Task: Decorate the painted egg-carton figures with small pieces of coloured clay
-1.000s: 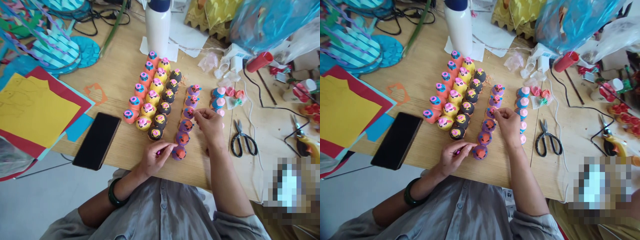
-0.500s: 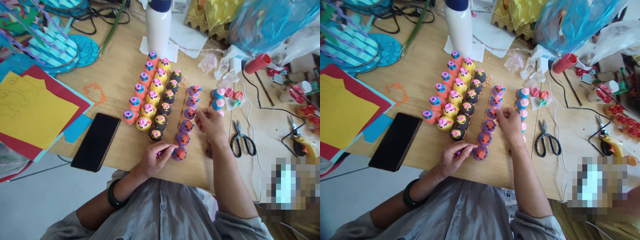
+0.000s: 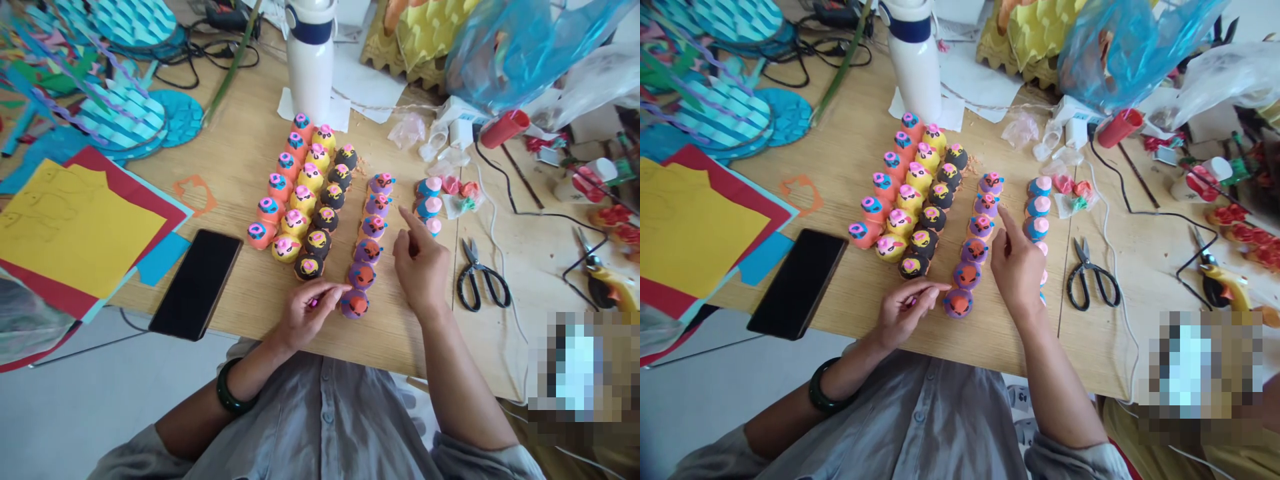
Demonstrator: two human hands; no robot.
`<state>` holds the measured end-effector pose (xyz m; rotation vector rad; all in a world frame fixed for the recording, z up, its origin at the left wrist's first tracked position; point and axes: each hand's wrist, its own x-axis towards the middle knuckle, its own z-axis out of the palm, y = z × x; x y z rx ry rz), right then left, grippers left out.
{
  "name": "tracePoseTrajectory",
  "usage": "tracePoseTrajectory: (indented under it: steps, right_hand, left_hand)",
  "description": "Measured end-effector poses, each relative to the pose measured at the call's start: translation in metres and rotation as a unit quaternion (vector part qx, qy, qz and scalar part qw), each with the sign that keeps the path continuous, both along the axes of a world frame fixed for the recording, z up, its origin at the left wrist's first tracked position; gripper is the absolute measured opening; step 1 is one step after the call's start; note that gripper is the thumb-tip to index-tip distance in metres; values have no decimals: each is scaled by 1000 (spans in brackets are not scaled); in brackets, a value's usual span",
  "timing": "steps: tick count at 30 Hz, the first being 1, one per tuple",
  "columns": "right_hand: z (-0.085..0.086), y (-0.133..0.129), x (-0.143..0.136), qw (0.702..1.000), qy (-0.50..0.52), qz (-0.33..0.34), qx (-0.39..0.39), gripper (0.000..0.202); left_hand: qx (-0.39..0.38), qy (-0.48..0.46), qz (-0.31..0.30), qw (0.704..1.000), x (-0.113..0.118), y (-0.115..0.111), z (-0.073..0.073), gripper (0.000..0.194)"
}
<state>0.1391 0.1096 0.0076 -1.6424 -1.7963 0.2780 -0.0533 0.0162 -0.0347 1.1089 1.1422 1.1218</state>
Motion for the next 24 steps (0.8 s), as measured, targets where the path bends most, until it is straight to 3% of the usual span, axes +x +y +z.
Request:
tracePoseTrajectory:
  steps: [2, 5, 8, 12, 17, 21, 24]
  right_hand:
    - [6, -15, -1, 996, 86, 8, -10, 33]
    - [12, -45, -8, 985, 160, 62, -32, 24]
    - [12, -75, -17, 972, 174, 159, -20, 21]
    - [2, -99, -27, 967, 135, 215, 25, 33]
    - [-11, -107, -33, 976, 85, 196, 44, 29]
    - [-10, -110, -32, 972, 163, 167, 8, 17]
    - [-6, -111, -27, 954, 259, 142, -46, 13]
  left_hand:
    - [-82, -140, 23, 986, 1, 0, 6, 28]
    - [-173, -348, 68, 919, 6, 2, 24, 37]
    - [-204, -416, 88, 882, 12, 4, 41, 33]
    - [-185, -402, 55, 895, 21, 0, 46, 39]
    - [-125, -312, -23, 941, 29, -6, 44, 56]
    - [-49, -221, -40, 973, 30, -10, 44, 50]
    - [11, -119, 14, 993, 25, -14, 39, 39]
